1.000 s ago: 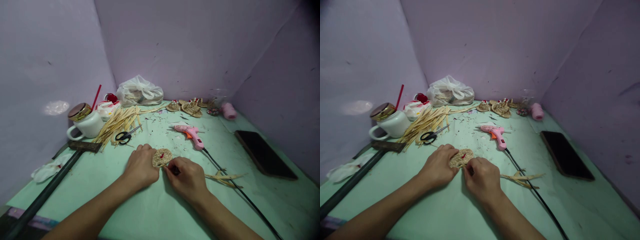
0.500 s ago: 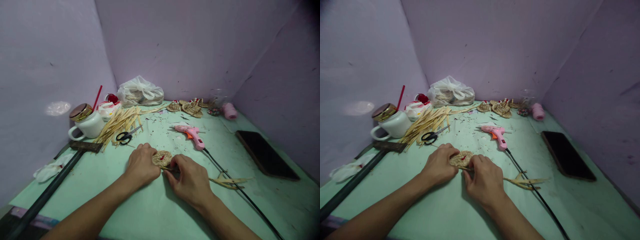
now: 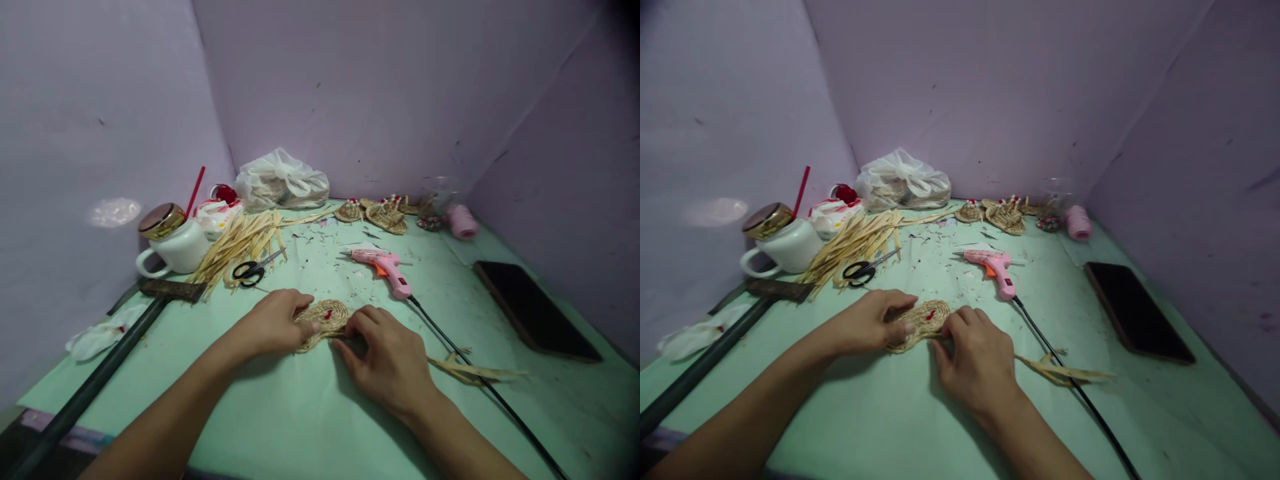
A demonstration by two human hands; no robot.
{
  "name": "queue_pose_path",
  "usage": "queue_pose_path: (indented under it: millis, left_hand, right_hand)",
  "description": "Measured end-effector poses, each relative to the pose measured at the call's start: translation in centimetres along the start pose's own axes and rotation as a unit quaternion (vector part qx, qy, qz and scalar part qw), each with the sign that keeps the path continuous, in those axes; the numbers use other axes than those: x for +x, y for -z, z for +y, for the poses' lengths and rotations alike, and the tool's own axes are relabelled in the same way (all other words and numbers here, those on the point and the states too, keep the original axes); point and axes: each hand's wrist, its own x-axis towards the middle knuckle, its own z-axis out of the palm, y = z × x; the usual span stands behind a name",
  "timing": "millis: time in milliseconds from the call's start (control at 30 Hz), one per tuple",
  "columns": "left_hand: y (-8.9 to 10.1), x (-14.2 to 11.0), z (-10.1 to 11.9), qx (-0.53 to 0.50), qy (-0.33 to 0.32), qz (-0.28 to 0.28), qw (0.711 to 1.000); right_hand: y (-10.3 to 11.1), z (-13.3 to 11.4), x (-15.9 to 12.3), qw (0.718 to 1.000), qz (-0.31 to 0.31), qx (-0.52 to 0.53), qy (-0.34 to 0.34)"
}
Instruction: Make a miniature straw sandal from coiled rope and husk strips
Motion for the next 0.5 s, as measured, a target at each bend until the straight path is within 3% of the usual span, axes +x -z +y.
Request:
queue_pose_path:
  millis: [167, 367, 500]
  left_hand:
    - [-0.5, 0.7, -0.7, -0.076, 0.037, 0.019, 0.996]
    - [-2.1, 0.9, 0.0, 0.074, 0.087, 0.106, 0.988]
    - [-2.2, 0.9, 0.3, 0.098, 0.084, 0.106, 0.986]
  right_hand:
    - [0.1, 0.2, 0.0, 1.0, -0.01, -0.012, -0.002]
    - [0.0, 0.2, 0.0, 0.999, -0.012, -0.03, 0.003]
    - [-0.2, 0.2, -0.2, 0.998, -0.011, -0.051, 0.034]
